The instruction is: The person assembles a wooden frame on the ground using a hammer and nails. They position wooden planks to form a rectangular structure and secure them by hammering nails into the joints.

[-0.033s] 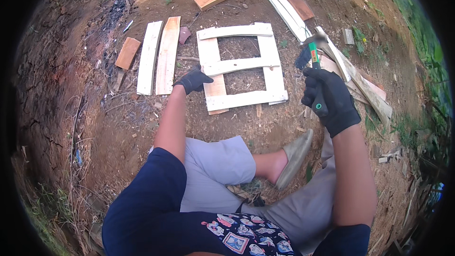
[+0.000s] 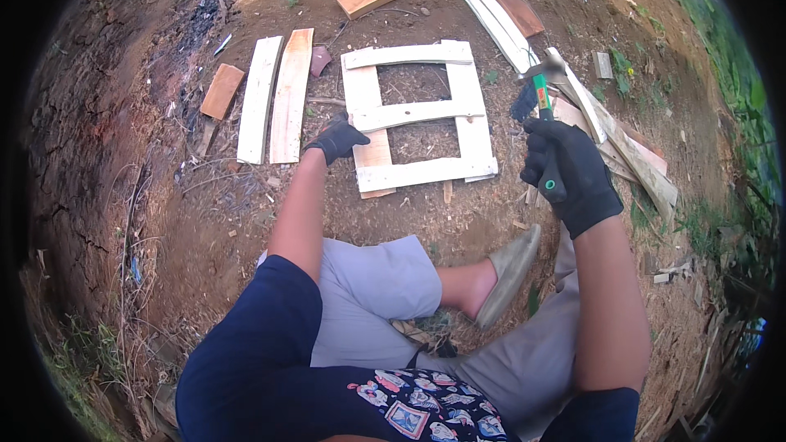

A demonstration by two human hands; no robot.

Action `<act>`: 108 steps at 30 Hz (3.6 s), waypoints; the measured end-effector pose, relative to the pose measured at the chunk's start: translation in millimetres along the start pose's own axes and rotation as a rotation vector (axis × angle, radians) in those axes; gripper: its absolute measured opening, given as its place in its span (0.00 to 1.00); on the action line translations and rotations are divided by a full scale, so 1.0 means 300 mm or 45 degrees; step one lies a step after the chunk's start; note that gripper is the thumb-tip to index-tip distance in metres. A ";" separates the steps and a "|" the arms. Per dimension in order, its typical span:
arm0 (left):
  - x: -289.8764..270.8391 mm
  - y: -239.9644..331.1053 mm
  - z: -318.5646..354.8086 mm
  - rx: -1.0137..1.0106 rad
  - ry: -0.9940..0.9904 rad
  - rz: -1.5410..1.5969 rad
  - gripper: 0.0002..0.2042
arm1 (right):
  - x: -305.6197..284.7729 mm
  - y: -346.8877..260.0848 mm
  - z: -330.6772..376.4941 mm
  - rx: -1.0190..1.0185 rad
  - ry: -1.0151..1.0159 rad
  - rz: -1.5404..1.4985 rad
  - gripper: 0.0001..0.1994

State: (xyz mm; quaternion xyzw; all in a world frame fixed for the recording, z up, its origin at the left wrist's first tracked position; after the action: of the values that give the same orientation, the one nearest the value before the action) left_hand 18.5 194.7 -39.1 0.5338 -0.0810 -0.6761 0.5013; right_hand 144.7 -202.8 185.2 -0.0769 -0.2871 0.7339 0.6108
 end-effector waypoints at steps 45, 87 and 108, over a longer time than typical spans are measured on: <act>-0.288 0.014 0.240 -0.186 0.347 -0.147 0.49 | 0.017 -0.013 0.043 -0.066 -0.013 0.117 0.08; 0.357 -0.167 -0.096 0.051 -0.214 0.588 0.20 | 0.002 -0.024 0.082 -0.082 -0.014 0.014 0.08; -0.391 0.044 0.061 -0.073 0.527 -0.333 0.52 | 0.042 -0.012 0.096 -0.034 -0.032 0.099 0.12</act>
State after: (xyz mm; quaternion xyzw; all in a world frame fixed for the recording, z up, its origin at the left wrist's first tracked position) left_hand 3.2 270.0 52.1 0.6525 0.1124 -0.6136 0.4303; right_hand 131.5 -200.1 213.7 -0.0870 -0.3013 0.7540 0.5771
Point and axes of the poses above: each hand's wrist, its own z-axis away from the middle knuckle, its own x-axis out of the palm, y = z × x, the point moved 9 cm from there along -z, towards the middle knuckle, and after that the axes turned 14 degrees about x, right-handed, at the moved point
